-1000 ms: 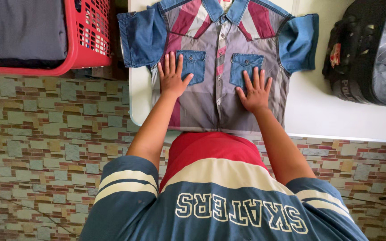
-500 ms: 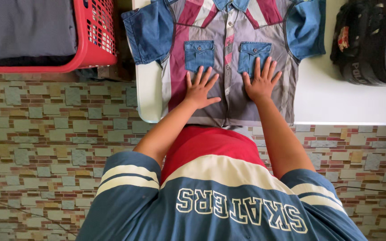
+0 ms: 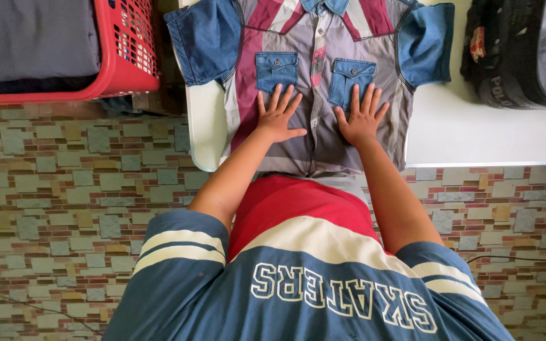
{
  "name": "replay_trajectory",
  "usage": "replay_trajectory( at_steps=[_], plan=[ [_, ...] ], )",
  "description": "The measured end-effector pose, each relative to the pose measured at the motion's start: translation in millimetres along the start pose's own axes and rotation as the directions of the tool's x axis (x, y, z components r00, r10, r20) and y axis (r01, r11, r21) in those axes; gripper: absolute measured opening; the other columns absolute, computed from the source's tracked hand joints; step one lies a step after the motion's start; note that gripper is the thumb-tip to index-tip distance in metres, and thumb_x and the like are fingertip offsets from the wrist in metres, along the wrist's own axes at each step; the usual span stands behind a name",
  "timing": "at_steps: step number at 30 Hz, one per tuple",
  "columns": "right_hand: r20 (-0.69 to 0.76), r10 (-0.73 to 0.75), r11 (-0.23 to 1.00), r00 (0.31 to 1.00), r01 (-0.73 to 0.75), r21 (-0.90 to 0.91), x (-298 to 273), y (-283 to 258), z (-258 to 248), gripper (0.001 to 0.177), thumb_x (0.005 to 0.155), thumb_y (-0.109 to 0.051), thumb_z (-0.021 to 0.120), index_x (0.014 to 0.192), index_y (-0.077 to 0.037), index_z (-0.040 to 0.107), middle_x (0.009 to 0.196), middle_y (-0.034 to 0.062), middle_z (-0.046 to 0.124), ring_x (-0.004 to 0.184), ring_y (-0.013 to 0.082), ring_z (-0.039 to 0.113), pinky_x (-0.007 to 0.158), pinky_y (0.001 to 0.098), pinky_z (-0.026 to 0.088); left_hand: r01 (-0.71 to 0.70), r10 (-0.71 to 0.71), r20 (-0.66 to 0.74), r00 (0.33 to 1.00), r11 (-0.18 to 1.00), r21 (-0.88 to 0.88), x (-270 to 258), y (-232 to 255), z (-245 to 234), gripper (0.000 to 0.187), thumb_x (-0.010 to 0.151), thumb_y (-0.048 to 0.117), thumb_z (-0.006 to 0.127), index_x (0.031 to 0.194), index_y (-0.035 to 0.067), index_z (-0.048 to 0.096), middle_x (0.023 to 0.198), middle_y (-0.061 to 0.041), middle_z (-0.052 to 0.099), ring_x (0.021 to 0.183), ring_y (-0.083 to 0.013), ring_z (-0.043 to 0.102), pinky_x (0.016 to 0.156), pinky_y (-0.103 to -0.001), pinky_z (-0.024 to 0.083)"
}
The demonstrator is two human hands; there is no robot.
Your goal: The person buttons and folds a gray long-sleeved shirt on a white table before placing it into a laundry basket, then takes a patterned short-sleeved shirt from a suitcase and buttons its pockets.
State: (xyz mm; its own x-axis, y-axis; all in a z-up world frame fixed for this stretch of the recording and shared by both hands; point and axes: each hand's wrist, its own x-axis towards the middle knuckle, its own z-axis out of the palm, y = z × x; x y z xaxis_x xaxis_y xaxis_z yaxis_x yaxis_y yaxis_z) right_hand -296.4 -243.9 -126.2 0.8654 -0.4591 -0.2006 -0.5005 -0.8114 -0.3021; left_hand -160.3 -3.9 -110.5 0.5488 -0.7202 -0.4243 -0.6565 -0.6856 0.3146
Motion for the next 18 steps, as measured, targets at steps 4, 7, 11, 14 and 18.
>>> replay_trajectory(
  at_steps=[4,7,11,14,18],
  plan=[
    [0.021,-0.101,0.995,0.995,0.102,-0.009,-4,14,-9,0.086,0.096,-0.067,0.049,0.166,-0.024,0.025,0.172,0.0202,0.008,0.158,0.039,0.002,0.121,0.0638,-0.001,0.026,-0.026,0.009,1.0,1.0,-0.006,8,-1,13,0.114,0.08,0.085,0.055,0.167,0.028,0.008,0.174,-0.002,-0.007,0.158,-0.0298,-0.015,0.116,-0.072,-0.013],
    [-0.007,-0.251,0.968,0.968,0.25,-0.029,-11,40,-21,0.078,0.096,-0.064,0.054,0.162,-0.027,0.037,0.172,0.0172,0.02,0.159,0.0364,0.015,0.123,0.058,0.011,0.033,0.008,-0.242,0.97,0.986,0.165,18,-8,39,0.11,0.082,0.086,0.049,0.165,0.026,0.007,0.173,-0.002,-0.007,0.157,-0.0302,-0.015,0.115,-0.071,-0.012],
    [-0.093,-0.397,0.917,0.913,0.392,-0.073,-11,62,-24,0.07,0.102,-0.057,0.057,0.162,-0.024,0.046,0.172,0.0163,0.031,0.158,0.0342,0.028,0.123,0.0536,0.023,0.142,-0.087,-0.344,0.935,0.98,0.138,33,10,52,0.098,0.094,0.082,0.034,0.166,0.023,0.007,0.174,-0.005,-0.007,0.159,-0.0339,-0.016,0.118,-0.071,-0.012],
    [-0.118,-0.415,0.908,0.902,0.401,-0.122,-12,61,-21,0.069,0.105,-0.054,0.057,0.164,-0.021,0.045,0.172,0.0185,0.031,0.159,0.036,0.027,0.123,0.0527,0.025,0.314,-0.317,-0.034,0.948,0.947,-0.059,32,51,35,0.107,0.093,0.086,0.033,0.167,0.013,0.007,0.174,-0.011,-0.007,0.159,-0.0395,-0.019,0.123,-0.067,-0.013],
    [-0.024,-0.447,0.882,0.894,0.436,-0.181,-8,63,-30,0.073,0.095,-0.054,0.061,0.156,-0.016,0.048,0.162,0.0252,0.034,0.145,0.0436,0.036,0.112,0.0533,0.031,0.421,-0.42,0.024,0.907,0.906,-0.047,29,82,23,0.126,0.082,0.089,0.045,0.165,0.004,0.002,0.171,-0.02,-0.013,0.154,-0.0421,-0.021,0.117,-0.066,-0.013]
  ],
)
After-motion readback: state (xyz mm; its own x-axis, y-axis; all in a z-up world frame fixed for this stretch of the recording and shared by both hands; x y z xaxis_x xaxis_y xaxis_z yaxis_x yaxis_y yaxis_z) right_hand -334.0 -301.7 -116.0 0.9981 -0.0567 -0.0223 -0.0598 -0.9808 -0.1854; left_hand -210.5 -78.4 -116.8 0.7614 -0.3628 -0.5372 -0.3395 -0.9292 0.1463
